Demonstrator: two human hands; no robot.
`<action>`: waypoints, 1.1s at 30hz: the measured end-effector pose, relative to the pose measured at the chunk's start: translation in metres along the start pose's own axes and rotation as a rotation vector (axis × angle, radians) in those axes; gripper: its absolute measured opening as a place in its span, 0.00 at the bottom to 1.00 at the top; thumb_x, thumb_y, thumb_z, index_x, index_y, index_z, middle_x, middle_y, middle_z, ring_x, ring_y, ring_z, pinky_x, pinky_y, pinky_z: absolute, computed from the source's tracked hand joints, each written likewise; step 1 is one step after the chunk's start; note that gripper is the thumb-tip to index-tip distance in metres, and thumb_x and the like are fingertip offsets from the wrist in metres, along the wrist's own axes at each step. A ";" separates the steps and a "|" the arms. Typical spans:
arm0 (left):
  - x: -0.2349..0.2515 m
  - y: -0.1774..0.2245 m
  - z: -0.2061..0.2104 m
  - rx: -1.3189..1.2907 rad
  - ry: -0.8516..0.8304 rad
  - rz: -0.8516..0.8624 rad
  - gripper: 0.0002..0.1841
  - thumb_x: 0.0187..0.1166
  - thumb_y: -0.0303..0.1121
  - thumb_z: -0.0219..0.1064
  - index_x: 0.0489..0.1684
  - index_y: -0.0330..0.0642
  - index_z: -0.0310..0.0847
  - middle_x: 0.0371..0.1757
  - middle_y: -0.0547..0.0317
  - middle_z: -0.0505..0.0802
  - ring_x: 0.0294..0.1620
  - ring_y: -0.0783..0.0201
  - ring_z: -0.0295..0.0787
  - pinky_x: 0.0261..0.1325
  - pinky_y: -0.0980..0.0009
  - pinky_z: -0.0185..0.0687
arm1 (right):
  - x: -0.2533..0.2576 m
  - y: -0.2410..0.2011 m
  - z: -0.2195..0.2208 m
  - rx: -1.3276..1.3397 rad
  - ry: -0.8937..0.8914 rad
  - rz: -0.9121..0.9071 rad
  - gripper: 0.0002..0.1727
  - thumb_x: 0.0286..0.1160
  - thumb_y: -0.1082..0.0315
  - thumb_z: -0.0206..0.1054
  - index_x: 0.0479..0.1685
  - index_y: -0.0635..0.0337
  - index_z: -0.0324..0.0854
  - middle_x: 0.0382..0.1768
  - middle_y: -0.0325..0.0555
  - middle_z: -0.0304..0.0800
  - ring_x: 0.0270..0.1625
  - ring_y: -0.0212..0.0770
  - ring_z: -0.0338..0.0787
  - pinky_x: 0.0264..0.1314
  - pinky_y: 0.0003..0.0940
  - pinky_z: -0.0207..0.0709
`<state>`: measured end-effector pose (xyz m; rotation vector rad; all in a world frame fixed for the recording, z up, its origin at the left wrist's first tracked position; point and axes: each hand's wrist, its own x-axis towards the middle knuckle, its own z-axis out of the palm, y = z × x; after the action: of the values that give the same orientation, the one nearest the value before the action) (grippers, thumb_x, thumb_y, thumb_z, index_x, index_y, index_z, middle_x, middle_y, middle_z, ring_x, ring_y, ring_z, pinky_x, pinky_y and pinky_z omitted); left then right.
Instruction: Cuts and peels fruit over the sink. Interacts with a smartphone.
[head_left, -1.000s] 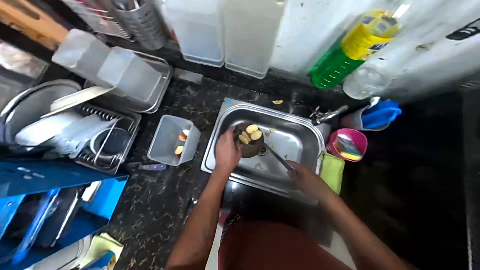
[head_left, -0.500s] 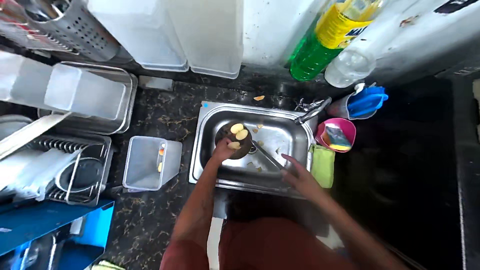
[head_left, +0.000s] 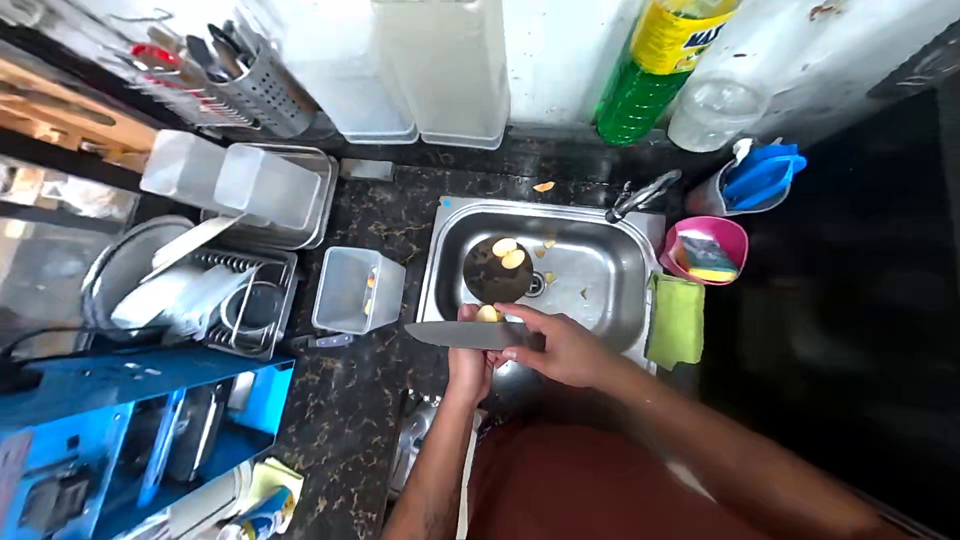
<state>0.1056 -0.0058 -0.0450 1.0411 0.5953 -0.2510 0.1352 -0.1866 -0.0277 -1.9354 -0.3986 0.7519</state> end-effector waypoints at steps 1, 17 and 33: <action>-0.005 -0.002 -0.003 0.017 -0.002 0.056 0.22 0.95 0.47 0.35 0.46 0.44 0.74 0.21 0.58 0.84 0.14 0.68 0.78 0.15 0.74 0.75 | -0.004 -0.002 0.002 0.030 -0.016 -0.019 0.41 0.76 0.36 0.68 0.90 0.33 0.64 0.32 0.43 0.86 0.32 0.41 0.84 0.41 0.47 0.83; -0.049 -0.036 0.020 0.110 0.031 0.082 0.35 0.95 0.55 0.25 0.72 0.40 0.74 0.38 0.51 0.91 0.26 0.65 0.83 0.30 0.72 0.81 | -0.074 0.020 0.021 0.431 0.239 0.180 0.44 0.86 0.49 0.63 0.97 0.46 0.45 0.35 0.47 0.89 0.27 0.38 0.85 0.33 0.38 0.84; -0.068 -0.055 0.097 0.004 0.224 0.152 0.30 0.96 0.50 0.33 0.66 0.36 0.75 0.43 0.53 0.92 0.41 0.65 0.89 0.46 0.65 0.88 | -0.115 0.005 0.034 0.676 0.249 -0.030 0.35 0.83 0.59 0.64 0.90 0.51 0.61 0.42 0.46 0.92 0.24 0.35 0.84 0.24 0.33 0.82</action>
<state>0.0574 -0.1222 -0.0106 1.1211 0.7131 -0.0012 0.0256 -0.2310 -0.0051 -1.3531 -0.0060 0.5245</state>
